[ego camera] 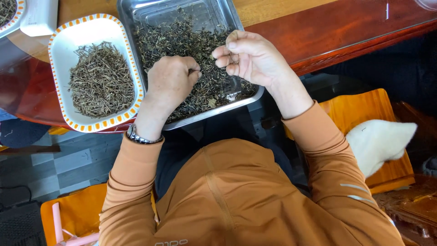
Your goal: The person sits at a table and sorts dried herbs by hand, picking through a metal tray and transferring selected pieces into a white bowl. The person repeatedly sifts through the herbs, separating stems and leaves, and places the sorted material into the bowl.
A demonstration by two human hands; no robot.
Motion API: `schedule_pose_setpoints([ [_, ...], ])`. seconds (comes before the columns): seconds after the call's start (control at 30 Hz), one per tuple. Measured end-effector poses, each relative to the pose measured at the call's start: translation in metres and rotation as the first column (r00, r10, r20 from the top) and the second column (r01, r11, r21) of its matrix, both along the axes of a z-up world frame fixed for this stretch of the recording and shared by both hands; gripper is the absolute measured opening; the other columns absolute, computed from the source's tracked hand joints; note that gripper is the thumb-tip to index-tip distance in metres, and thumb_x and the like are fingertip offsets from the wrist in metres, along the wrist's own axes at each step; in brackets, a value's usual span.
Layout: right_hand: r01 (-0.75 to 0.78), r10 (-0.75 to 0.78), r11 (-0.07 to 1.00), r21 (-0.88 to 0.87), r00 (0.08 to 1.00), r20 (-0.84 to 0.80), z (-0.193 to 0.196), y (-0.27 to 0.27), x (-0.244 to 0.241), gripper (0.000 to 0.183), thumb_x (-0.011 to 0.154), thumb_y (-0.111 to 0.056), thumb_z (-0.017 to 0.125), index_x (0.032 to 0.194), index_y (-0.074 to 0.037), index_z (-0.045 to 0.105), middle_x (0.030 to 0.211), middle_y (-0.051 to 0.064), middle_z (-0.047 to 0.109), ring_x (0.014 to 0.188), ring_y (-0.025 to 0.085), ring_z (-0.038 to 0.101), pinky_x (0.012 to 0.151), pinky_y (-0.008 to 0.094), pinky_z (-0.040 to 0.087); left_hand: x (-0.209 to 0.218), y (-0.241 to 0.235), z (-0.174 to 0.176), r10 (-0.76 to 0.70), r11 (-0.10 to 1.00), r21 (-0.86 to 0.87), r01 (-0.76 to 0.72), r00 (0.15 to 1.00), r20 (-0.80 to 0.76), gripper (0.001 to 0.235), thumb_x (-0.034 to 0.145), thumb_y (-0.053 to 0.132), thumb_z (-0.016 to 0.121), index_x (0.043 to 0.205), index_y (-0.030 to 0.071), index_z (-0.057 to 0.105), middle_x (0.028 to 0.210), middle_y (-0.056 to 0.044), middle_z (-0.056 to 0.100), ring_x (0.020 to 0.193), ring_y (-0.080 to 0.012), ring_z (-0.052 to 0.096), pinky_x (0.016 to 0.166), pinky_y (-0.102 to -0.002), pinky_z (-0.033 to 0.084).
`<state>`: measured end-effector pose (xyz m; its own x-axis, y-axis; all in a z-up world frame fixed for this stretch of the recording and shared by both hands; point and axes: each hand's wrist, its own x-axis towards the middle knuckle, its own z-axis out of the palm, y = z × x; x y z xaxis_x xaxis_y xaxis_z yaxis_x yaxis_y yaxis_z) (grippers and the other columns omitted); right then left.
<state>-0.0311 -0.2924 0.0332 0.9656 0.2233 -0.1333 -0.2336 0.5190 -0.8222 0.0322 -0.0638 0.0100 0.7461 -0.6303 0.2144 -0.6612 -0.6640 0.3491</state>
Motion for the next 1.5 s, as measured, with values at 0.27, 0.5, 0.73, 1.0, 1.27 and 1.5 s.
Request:
schedule_pose_setpoints([
  [0.27,0.086,-0.084,0.994,0.065,0.996,-0.032,-0.007,-0.006,0.000,0.024,0.095,0.010,0.055,0.091,-0.008,0.070,0.085,0.008,0.072,0.068,0.015,0.067,0.060,0.025,0.056,0.007,-0.018,-0.006,0.076,0.966,0.250,-0.058,0.995,-0.061,0.009,0.093,0.032,0.079,0.099,0.026,0.082,0.087,-0.008,0.077,0.085,-0.0351,0.073,0.062,-0.052,0.062],
  [0.5,0.171,-0.077,0.757,-0.631,0.982,0.174,0.007,0.009,-0.006,0.010,0.099,-0.002,0.063,0.096,-0.008,0.070,0.076,0.001,0.061,0.065,0.007,0.055,0.060,0.019,0.048,-0.003,-0.009,0.013,-0.002,0.998,0.062,0.008,0.996,-0.095,0.008,0.097,0.017,0.075,0.095,0.021,0.082,0.087,-0.001,0.079,0.075,-0.0253,0.075,0.067,-0.047,0.064],
  [0.73,0.310,0.237,0.218,-0.925,0.903,0.359,-0.032,0.021,-0.004,0.007,0.086,-0.012,0.077,0.092,-0.014,0.078,0.069,0.006,0.071,0.069,0.027,0.071,0.065,0.038,0.054,-0.022,0.025,0.032,-0.077,0.926,-0.375,-0.033,0.958,-0.275,0.011,0.090,-0.001,0.075,0.099,0.004,0.079,0.052,-0.004,0.052,0.051,-0.0137,0.050,0.050,-0.029,0.044],
  [1.0,0.270,0.286,-0.003,-0.963,0.923,0.258,-0.057,0.032,0.013,0.007,0.086,-0.019,0.075,0.080,-0.016,0.074,0.070,0.007,0.070,0.071,0.035,0.071,0.068,0.046,0.056,-0.016,0.054,0.002,-0.241,0.698,-0.695,-0.172,0.857,-0.454,0.006,0.101,0.003,0.072,0.101,0.000,0.067,0.058,-0.002,0.050,0.053,-0.0041,0.043,0.049,-0.018,0.035],
  [1.27,0.214,0.302,0.073,-0.974,0.926,0.227,-0.029,0.037,0.001,0.014,0.091,-0.013,0.069,0.077,-0.011,0.067,0.067,0.010,0.065,0.072,0.035,0.069,0.068,0.046,0.053,-0.025,0.078,0.016,-0.535,0.494,-0.713,-0.498,0.473,-0.701,0.012,0.105,0.026,0.048,0.100,0.016,0.047,0.064,0.006,0.030,0.045,0.0010,0.026,0.036,-0.012,0.021],
  [1.5,-0.037,0.102,0.689,-0.724,0.994,0.046,0.014,0.024,-0.009,0.020,0.102,-0.007,0.061,0.084,-0.014,0.061,0.071,-0.004,0.052,0.057,0.005,0.045,0.054,0.019,0.041,-0.021,0.098,0.008,-0.782,0.329,-0.687,-0.648,0.222,-0.583,0.013,0.098,0.015,0.046,0.096,0.009,0.058,0.071,-0.005,0.044,0.052,-0.0102,0.030,0.044,-0.021,0.022],
])
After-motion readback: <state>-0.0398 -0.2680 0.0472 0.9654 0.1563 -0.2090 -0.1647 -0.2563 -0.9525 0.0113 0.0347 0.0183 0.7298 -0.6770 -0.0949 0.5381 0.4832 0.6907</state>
